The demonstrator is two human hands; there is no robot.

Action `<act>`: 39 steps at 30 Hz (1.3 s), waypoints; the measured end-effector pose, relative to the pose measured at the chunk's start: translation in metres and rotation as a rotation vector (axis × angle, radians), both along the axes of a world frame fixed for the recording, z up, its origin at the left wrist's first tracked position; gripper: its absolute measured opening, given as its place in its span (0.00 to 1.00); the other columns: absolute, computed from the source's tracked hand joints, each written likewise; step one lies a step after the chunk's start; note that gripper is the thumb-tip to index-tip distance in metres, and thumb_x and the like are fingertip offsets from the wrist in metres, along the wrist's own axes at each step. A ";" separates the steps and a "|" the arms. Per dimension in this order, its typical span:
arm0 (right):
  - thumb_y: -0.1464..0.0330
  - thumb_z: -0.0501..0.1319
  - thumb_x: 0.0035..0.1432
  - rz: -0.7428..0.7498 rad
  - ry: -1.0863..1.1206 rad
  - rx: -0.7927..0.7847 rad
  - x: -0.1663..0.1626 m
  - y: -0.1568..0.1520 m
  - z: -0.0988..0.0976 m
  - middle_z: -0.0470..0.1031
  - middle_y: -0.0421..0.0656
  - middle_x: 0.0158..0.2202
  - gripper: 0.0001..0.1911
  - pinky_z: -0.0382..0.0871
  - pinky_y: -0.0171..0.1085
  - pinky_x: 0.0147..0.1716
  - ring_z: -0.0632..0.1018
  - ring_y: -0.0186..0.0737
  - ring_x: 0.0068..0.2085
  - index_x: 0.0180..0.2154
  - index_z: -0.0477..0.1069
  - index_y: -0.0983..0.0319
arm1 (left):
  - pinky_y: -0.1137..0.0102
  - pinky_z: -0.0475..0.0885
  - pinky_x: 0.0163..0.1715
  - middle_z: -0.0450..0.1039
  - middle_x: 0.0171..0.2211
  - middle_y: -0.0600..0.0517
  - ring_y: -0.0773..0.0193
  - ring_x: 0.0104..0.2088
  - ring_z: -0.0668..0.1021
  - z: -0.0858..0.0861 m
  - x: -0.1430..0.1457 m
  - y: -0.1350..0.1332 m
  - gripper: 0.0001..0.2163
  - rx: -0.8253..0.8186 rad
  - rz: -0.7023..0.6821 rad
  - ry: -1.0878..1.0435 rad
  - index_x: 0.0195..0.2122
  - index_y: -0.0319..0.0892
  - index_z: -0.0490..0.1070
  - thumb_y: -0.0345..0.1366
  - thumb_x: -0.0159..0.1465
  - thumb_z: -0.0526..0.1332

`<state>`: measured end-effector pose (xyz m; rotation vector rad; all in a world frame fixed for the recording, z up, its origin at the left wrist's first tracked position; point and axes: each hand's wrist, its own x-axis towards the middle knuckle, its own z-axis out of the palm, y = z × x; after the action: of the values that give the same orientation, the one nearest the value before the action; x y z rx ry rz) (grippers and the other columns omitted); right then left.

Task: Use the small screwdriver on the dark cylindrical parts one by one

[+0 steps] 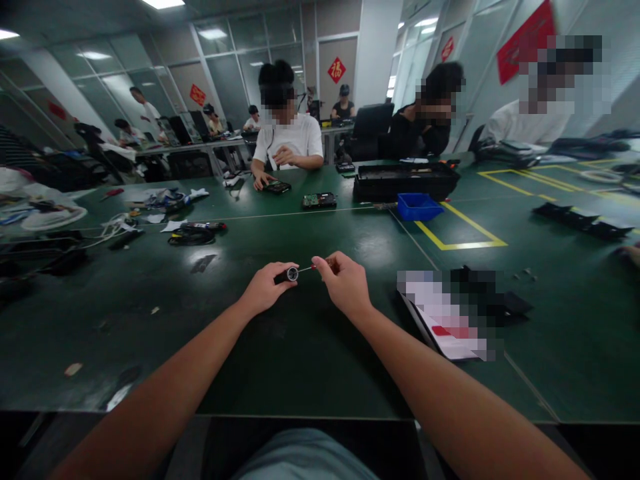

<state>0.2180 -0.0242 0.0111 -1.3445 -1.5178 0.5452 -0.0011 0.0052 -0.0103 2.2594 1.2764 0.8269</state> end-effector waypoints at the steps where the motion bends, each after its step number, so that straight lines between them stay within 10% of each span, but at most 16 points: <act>1: 0.54 0.60 0.63 0.035 0.020 0.013 0.000 0.000 -0.001 0.75 0.39 0.24 0.15 0.65 0.39 0.29 0.74 0.39 0.26 0.31 0.73 0.58 | 0.55 0.68 0.53 0.78 0.48 0.48 0.52 0.49 0.76 0.000 0.000 0.000 0.17 0.008 -0.006 0.011 0.55 0.48 0.74 0.36 0.65 0.66; 19: 0.61 0.51 0.69 0.114 0.080 0.045 -0.007 -0.005 -0.004 0.72 0.38 0.28 0.13 0.64 0.40 0.31 0.73 0.40 0.29 0.47 0.71 0.56 | 0.50 0.61 0.60 0.77 0.51 0.49 0.53 0.52 0.75 -0.001 0.002 0.000 0.19 0.047 -0.019 0.115 0.61 0.49 0.69 0.37 0.68 0.62; 30: 0.57 0.61 0.62 0.050 0.926 -0.249 -0.013 0.020 -0.018 0.71 0.38 0.25 0.12 0.75 0.40 0.32 0.73 0.36 0.26 0.31 0.71 0.58 | 0.57 0.66 0.55 0.77 0.50 0.50 0.55 0.50 0.76 0.007 0.003 0.005 0.18 0.124 -0.042 0.015 0.58 0.49 0.71 0.38 0.67 0.64; 39: 0.57 0.56 0.65 -0.088 0.606 -0.116 -0.007 0.019 -0.023 0.73 0.40 0.29 0.12 0.71 0.38 0.29 0.74 0.38 0.29 0.34 0.70 0.57 | 0.51 0.62 0.59 0.77 0.49 0.49 0.54 0.51 0.75 0.000 0.002 0.010 0.18 0.051 -0.036 0.173 0.59 0.49 0.70 0.38 0.68 0.63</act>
<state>0.2107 -0.0056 -0.0121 -1.1795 -0.9395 0.8994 0.0008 0.0149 -0.0102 2.4321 1.2986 0.6704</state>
